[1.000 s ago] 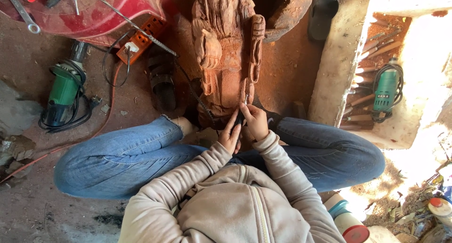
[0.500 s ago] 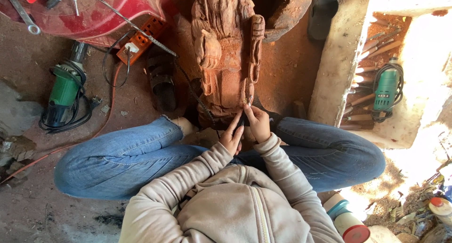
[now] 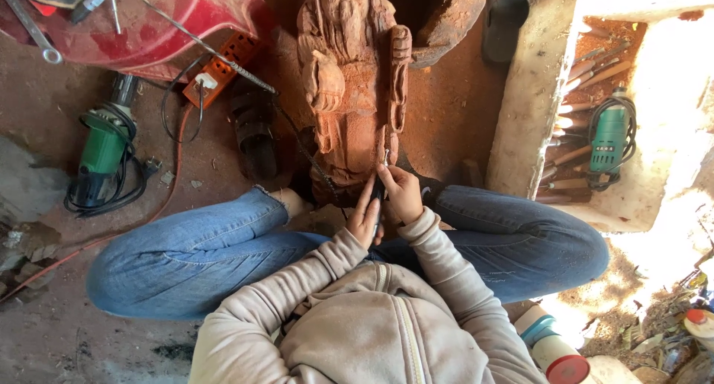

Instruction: Using a rotary carving tool to add fine details and texture to a wooden statue

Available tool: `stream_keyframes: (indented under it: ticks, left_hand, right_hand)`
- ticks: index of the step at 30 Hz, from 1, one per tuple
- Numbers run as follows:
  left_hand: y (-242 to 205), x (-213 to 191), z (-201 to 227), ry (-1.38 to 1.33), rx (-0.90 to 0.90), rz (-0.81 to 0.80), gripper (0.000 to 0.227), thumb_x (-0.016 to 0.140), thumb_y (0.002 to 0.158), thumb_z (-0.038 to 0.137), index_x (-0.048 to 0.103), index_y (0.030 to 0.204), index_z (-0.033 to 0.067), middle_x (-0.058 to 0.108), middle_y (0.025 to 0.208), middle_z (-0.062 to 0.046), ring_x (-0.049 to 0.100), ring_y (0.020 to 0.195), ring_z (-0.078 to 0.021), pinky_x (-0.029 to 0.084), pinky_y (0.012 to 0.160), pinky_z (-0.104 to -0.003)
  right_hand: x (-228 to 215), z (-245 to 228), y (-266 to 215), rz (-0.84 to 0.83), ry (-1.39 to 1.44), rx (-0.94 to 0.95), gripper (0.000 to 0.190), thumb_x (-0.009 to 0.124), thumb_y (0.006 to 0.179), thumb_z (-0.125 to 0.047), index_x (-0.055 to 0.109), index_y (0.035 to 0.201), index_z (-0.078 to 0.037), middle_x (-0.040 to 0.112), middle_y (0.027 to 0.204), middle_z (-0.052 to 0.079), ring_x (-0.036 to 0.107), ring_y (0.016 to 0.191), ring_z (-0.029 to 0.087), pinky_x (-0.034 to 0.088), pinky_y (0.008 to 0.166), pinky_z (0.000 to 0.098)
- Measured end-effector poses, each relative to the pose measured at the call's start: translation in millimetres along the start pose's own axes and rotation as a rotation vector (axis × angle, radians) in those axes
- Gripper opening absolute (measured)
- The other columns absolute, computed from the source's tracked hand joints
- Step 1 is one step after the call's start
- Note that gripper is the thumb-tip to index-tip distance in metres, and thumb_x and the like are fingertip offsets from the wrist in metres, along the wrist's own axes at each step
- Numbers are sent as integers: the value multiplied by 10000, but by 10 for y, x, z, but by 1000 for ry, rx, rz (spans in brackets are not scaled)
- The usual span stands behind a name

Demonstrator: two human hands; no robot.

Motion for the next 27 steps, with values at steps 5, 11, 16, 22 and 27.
stream_keyframes:
  ticks: [5,11,16,22,27]
  left_hand:
    - [152,282,-34,33,235,-53,617,466,1100,250,179,1644,223,271,1650,-165,311,1478,-327,253,1214,-533]
    - [288,390,323,151,-57,-179,781,567,1027,408,81,1631,323,403,1540,-259,554,1274,-453,590,942,-534]
    - [430,449,126,-133,-273,-197,845,605,1026,258,21,1613,424,379,1448,-336,606,1134,-517,637,736,-590]
    - [213,454,650,-189,-331,-199,855,582,1030,212,-12,1602,439,322,1460,-321,580,1149,-509,629,760,-623]
    - [457,484,242,-167,-328,-198,837,571,1045,233,-23,1606,416,341,1434,-315,570,1171,-480,631,797,-617]
  right_hand:
    - [-213,-183,73,29,-44,-75,376,669,1024,-324,669,722,-100,578,634,109,517,643,172,461,597,337]
    - [-383,-68,266,-9,-58,-95,400,671,1026,-357,656,729,-89,502,783,85,517,734,210,476,713,346]
    - [-414,48,375,-67,11,-48,390,666,1025,-359,666,733,-101,482,819,63,514,785,192,469,756,342]
    - [-434,-95,397,-101,51,4,453,638,1035,-385,614,698,-82,517,822,75,501,781,196,443,758,336]
    - [-457,-160,447,-134,49,32,439,652,1022,-393,628,682,-116,495,801,46,500,771,174,436,731,328]
Point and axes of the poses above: each hand's wrist, its own y-axis towards the middle knuckle, its own x-axis out of the palm, z = x × y, the point moved 1 cm from there along y, towards the middle knuckle
